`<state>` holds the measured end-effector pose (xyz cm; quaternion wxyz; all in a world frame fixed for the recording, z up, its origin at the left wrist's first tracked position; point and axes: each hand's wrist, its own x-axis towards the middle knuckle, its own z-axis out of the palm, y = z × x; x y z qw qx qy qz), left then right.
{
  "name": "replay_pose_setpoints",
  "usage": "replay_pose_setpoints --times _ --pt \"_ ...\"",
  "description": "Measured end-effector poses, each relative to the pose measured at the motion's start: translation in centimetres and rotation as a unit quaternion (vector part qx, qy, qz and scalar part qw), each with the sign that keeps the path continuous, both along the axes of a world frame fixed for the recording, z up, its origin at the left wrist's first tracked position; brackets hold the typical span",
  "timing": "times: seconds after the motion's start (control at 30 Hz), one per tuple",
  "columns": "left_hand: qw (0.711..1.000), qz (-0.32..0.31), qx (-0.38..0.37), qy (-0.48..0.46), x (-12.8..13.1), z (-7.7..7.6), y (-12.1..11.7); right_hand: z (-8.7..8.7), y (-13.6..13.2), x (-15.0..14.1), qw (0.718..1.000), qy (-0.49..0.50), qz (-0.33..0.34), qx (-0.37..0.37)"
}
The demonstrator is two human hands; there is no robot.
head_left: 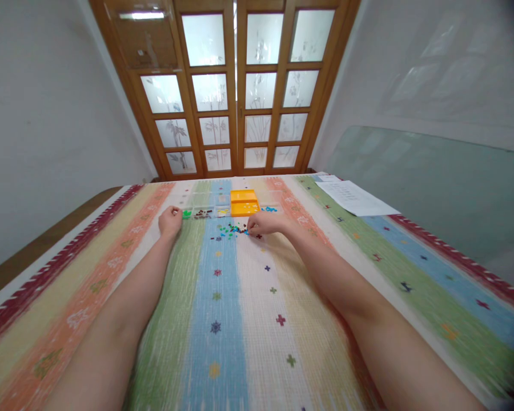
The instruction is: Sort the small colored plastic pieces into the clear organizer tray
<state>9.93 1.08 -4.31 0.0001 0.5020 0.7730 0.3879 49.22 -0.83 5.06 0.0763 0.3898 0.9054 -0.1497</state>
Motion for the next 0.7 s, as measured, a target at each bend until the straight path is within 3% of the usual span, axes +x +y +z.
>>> replay_pose_setpoints --times 0.23,0.4,0.7 --pt "1.0 -0.011 0.002 0.002 0.1 0.0 -0.1 -0.9 -0.1 -0.8 0.997 -0.016 -0.02 0.077" --pt "1.0 -0.017 0.001 0.006 0.3 0.1 -0.2 -1.4 0.2 -0.5 0.996 -0.03 -0.008 0.085" --pt "1.0 -0.026 -0.012 0.004 0.8 0.4 -0.4 -2.5 1.6 0.1 0.994 0.031 -0.007 0.104"
